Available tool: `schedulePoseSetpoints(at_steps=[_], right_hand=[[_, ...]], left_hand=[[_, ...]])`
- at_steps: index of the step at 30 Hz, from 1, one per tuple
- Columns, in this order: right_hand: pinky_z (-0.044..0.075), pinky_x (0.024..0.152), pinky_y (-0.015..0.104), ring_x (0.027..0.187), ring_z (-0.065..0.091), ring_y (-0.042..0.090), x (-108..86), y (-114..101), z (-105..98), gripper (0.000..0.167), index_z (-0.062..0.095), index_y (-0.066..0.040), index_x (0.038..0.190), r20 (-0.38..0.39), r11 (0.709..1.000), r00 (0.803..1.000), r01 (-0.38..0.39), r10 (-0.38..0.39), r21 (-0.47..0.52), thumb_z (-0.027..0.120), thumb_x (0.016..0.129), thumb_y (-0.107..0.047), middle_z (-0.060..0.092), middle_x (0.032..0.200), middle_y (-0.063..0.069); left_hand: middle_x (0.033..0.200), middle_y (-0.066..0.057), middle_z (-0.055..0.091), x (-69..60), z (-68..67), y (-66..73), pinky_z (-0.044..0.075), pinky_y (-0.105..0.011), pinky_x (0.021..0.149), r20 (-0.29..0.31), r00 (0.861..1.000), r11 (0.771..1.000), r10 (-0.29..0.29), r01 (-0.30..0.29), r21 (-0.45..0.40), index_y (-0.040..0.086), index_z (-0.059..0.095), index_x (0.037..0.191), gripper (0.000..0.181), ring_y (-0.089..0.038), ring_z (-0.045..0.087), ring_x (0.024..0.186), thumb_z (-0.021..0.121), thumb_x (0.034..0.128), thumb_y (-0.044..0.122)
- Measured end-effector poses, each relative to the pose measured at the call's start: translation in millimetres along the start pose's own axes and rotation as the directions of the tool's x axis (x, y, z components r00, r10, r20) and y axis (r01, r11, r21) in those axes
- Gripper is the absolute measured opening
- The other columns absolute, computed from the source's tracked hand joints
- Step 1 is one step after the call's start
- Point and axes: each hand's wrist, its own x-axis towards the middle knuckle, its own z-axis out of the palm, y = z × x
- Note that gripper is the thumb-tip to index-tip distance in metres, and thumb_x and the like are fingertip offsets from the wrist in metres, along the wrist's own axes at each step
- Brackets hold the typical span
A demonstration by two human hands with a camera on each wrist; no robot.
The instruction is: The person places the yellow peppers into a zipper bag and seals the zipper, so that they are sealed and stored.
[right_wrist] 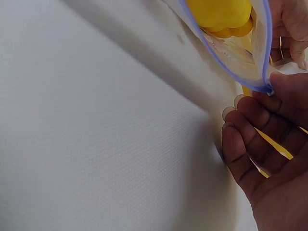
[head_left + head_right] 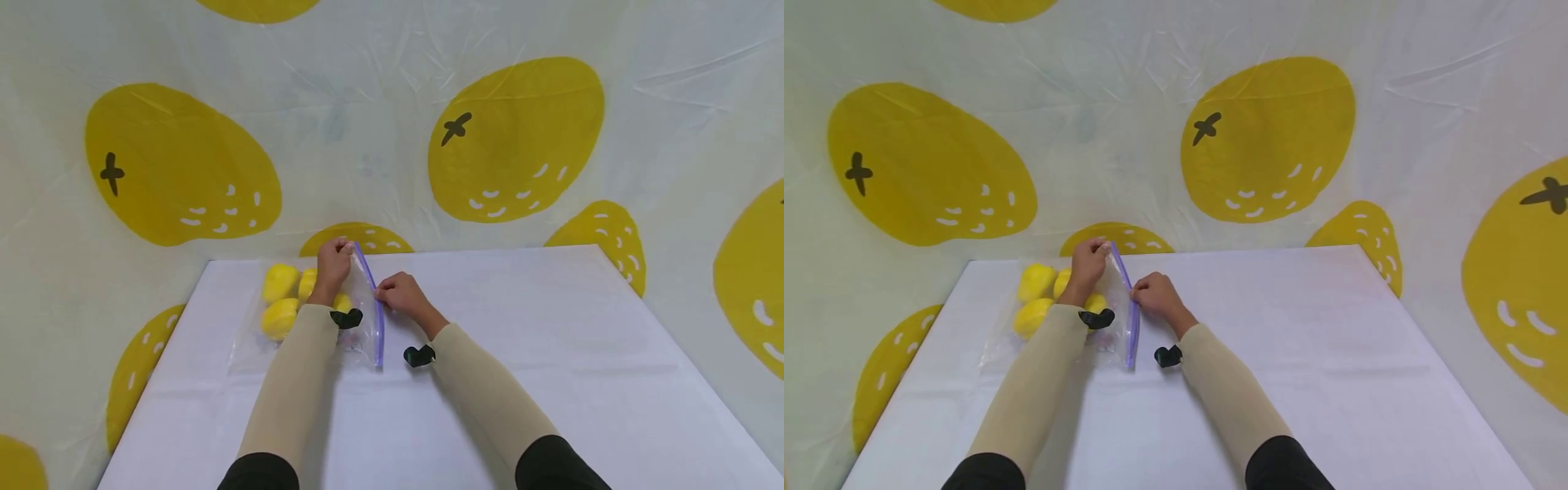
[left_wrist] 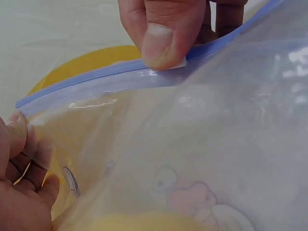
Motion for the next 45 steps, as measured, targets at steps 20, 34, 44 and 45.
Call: schedulePoseSetpoints(at_steps=[20, 34, 44, 45], right_hand=[[0.053, 0.064, 0.022, 0.071, 0.059, 0.017, -4.4, 4.3, -0.2, 0.015, 0.079, -0.004, 0.094, 0.004, 0.958, 0.997, -0.077, 0.079, 0.277, 0.07, 0.096, -0.016, 0.07, 0.08, 0.006], [0.053, 0.067, 0.022, 0.074, 0.061, 0.017, -3.6, 4.6, -5.5, 0.016, 0.08, -0.005, 0.095, 0.064, 0.966, 0.992, -0.123, 0.112, 0.227, 0.07, 0.097, -0.018, 0.072, 0.082, 0.005], [0.051, 0.07, 0.022, 0.077, 0.06, 0.016, -8.8, 4.0, -4.6, 0.018, 0.08, -0.005, 0.096, 0.09, 0.963, 0.989, -0.133, 0.114, 0.234, 0.068, 0.097, -0.018, 0.072, 0.083, 0.004], [0.051, 0.071, 0.022, 0.078, 0.061, 0.016, -9.3, 4.3, -4.6, 0.018, 0.08, -0.005, 0.096, 0.092, 0.963, 0.99, -0.13, 0.111, 0.234, 0.069, 0.097, -0.018, 0.073, 0.084, 0.004]], left_hand=[[0.121, -0.022, 0.065, 1.2, -1.9, 0.8, 0.053, -0.046, 0.107, 0.007, 0.999, 0.999, -0.047, 0.047, -0.013, -0.006, 0.065, 0.125, 0.032, -0.031, 0.058, 0.107, 0.054, 0.1085, 0.019], [0.123, -0.022, 0.065, 1.3, -1.1, 6.8, 0.052, -0.045, 0.107, 0.002, 0.997, 0.997, -0.077, 0.077, -0.032, -0.006, 0.065, 0.127, 0.032, -0.029, 0.057, 0.106, 0.055, 0.1082, 0.017], [0.118, -0.02, 0.064, 0.6, -1.9, 8.0, 0.053, -0.043, 0.103, 0.0, 0.995, 0.994, -0.102, 0.102, -0.043, -0.005, 0.065, 0.125, 0.03, -0.028, 0.056, 0.105, 0.053, 0.1088, 0.017], [0.119, -0.02, 0.064, 0.8, -2.0, 7.9, 0.053, -0.043, 0.104, 0.001, 0.995, 0.994, -0.103, 0.103, -0.044, -0.005, 0.064, 0.125, 0.03, -0.028, 0.056, 0.105, 0.053, 0.1089, 0.017]])
